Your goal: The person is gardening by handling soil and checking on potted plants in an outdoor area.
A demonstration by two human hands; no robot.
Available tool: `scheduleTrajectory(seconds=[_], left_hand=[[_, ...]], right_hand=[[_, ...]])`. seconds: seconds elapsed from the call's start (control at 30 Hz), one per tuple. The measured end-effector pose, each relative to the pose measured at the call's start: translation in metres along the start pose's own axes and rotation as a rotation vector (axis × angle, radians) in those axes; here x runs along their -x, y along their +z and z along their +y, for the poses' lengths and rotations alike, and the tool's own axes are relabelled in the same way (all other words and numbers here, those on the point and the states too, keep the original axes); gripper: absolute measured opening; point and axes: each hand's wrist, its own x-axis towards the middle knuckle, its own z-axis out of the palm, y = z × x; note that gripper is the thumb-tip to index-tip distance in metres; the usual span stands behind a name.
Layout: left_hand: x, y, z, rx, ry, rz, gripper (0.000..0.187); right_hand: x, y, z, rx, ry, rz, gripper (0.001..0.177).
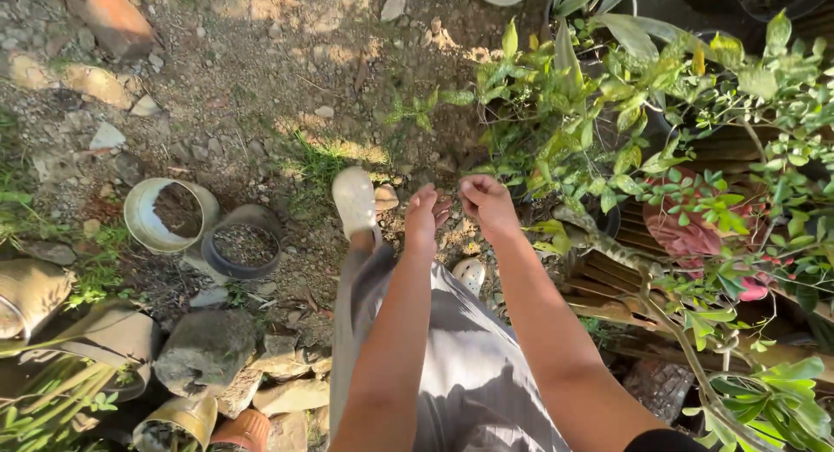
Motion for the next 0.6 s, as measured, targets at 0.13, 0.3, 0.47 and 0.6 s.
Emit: scheduleTrajectory(seconds=[0.13, 0.3, 0.47, 0.6], left_hand=[[-0.033, -0.001, 0.037, 0.008, -0.034, 0.006, 0.038], [-0.081, -0.034, 0.121, -0.015, -0.054, -0.123, 0.039], [-0.116, -0.040, 0.258, -0.242, -0.026, -0.072, 0.046], [-0.112, 0.013, 0.361, -0.385, -0.035, -0.086, 0.049]], right_hand=[[-0.003, 0.056, -0.065, 0.028, -0.077, -0.029, 0.023], [-0.034, 0.117, -0.105, 0.056, 0.025, 0.177, 0.015], [-0.117, 0.179, -0.139, -0.253, 0.030, 0.375, 0.015], [-0.147, 0.213, -0.175, -0.454, -0.077, 0.335, 0.005]])
